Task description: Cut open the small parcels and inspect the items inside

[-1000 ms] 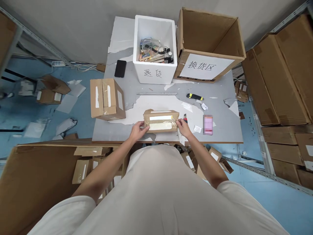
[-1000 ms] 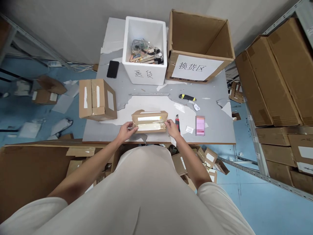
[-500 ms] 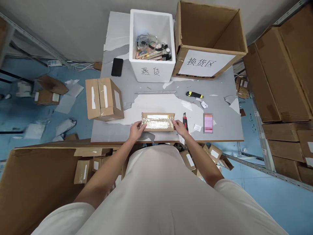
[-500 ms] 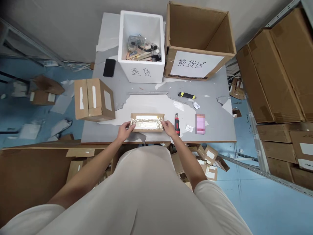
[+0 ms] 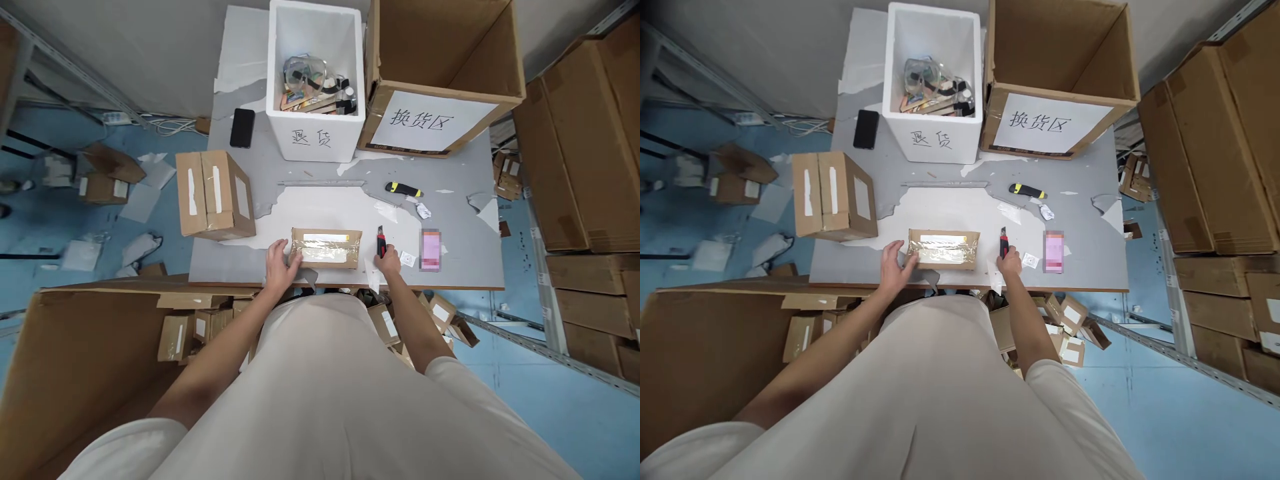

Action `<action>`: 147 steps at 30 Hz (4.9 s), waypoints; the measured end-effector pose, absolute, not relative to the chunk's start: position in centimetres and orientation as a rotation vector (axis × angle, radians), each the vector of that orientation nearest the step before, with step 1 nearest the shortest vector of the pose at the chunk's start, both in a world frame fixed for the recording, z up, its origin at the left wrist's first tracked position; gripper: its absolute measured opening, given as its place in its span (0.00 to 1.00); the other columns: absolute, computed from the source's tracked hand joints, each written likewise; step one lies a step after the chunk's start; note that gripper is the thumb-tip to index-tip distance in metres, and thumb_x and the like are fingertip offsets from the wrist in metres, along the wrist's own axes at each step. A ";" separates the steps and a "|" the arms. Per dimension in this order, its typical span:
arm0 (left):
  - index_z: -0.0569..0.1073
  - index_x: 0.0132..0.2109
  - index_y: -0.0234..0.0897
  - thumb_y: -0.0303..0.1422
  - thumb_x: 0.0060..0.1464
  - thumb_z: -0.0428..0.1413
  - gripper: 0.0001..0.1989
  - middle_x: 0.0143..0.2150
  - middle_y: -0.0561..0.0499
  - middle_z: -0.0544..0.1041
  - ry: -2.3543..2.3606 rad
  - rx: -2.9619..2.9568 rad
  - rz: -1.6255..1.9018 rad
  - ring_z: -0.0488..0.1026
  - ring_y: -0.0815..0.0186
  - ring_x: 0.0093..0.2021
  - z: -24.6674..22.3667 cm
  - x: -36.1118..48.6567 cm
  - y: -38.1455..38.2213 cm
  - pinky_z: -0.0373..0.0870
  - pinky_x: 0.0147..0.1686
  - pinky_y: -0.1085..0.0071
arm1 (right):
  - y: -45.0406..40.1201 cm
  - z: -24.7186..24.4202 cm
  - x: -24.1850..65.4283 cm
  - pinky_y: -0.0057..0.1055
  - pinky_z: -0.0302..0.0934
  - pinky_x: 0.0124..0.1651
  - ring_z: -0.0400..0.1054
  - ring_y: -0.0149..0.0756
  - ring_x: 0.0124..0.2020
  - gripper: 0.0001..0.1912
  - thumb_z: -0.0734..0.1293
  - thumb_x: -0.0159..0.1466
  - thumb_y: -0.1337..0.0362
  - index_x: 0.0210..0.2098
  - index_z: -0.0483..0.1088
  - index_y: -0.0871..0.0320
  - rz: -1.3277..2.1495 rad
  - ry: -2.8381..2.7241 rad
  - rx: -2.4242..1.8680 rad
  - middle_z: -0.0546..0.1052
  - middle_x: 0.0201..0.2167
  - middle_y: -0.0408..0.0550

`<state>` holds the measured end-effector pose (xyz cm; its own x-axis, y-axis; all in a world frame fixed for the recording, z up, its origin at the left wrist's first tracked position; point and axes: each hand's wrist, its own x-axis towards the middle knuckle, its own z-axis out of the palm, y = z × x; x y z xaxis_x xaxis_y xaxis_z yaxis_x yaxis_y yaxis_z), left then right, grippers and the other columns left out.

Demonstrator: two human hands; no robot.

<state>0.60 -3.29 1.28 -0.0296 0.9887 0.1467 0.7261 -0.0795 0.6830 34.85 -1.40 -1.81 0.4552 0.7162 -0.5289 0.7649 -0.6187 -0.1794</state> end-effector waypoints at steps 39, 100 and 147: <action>0.67 0.58 0.37 0.26 0.64 0.40 0.20 0.57 0.42 0.73 1.076 2.534 0.680 0.64 0.61 0.62 -2.7 1.3 -3.2 0.64 0.59 0.55 | 5.1 10.4 21.4 0.36 0.62 0.42 0.73 0.46 0.44 0.36 0.51 0.67 0.70 0.69 0.32 0.42 -0.496 2.427 0.902 0.68 0.53 0.57; 0.65 0.61 0.41 0.25 0.63 0.41 0.23 0.57 0.44 0.73 1.050 2.544 0.569 0.66 0.59 0.61 -2.1 1.6 -4.0 0.62 0.61 0.54 | -1.4 17.4 32.2 0.32 0.58 0.33 0.73 0.44 0.37 0.39 0.55 0.62 0.78 0.68 0.45 0.43 -0.297 2.033 1.205 0.73 0.43 0.58; 0.50 0.68 0.38 0.57 0.31 0.61 0.59 0.63 0.35 0.61 1.426 2.349 -0.046 0.57 0.41 0.58 4.4 5.4 4.7 0.42 0.58 0.46 | -4.0 5.6 37.9 0.21 0.53 0.16 0.54 0.21 0.15 0.34 0.63 0.64 0.54 0.67 0.51 0.48 -2.459 1.565 1.982 0.67 0.26 0.38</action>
<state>5.38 4.71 4.37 0.4817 0.8466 -0.2262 0.8593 -0.4058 0.3112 37.88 -4.04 5.63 -0.3182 0.7420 -0.5901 0.2201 -0.5476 -0.8073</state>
